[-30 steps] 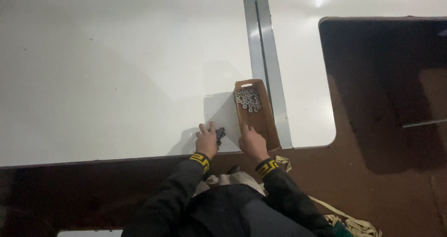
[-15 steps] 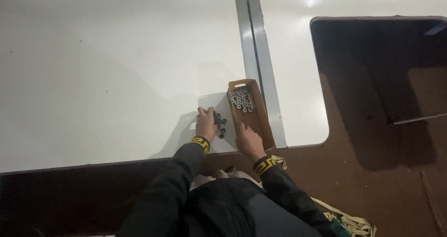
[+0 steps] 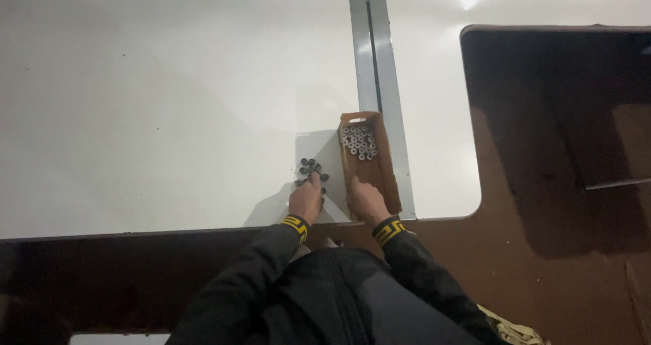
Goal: Picking up small metal rings and inserting them into a cardboard template with pre-punched holes.
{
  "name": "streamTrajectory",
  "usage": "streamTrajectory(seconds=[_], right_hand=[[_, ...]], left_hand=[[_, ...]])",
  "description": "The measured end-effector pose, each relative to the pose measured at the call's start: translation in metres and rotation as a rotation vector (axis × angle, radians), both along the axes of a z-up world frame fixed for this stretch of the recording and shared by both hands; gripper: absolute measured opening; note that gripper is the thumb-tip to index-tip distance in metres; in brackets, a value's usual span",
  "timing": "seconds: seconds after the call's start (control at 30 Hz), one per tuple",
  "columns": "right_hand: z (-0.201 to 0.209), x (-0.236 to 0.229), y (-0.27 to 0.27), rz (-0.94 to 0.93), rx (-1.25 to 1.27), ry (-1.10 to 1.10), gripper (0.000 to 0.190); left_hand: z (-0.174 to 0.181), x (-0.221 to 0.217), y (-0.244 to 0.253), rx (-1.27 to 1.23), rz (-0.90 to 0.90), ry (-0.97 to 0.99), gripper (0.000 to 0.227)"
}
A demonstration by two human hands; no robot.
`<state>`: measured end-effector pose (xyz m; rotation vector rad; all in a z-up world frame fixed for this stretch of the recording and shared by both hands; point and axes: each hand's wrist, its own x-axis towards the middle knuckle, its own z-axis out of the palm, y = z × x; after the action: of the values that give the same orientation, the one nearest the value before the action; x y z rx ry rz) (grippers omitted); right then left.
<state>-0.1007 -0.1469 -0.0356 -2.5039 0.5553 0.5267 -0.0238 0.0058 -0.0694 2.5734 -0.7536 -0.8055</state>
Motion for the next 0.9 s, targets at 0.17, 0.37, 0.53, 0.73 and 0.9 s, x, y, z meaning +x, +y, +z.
streamTrajectory(seconds=[0.17,0.37,0.53,0.73,0.9], right_hand=[[-0.035,0.001,-0.013,0.010,0.087,0.012,0.020],[-0.008,0.001,-0.018,0.022,0.105,0.020,0.034],[0.015,-0.002,-0.019,0.042,0.151,0.045,0.050],[-0.017,-0.004,-0.031,0.068,0.124,0.032,0.040],[-0.001,0.023,-0.041,0.164,-0.115,-0.185,0.046]], left_hand=[[-0.030,0.014,-0.019,0.059,-0.080,-0.117,0.039],[-0.003,0.025,-0.034,0.070,-0.021,-0.086,0.039],[0.021,0.020,-0.038,0.060,0.072,-0.052,0.030],[0.008,0.028,-0.053,-0.164,0.187,0.002,0.047],[-0.001,0.035,-0.063,-0.264,0.158,-0.065,0.057]])
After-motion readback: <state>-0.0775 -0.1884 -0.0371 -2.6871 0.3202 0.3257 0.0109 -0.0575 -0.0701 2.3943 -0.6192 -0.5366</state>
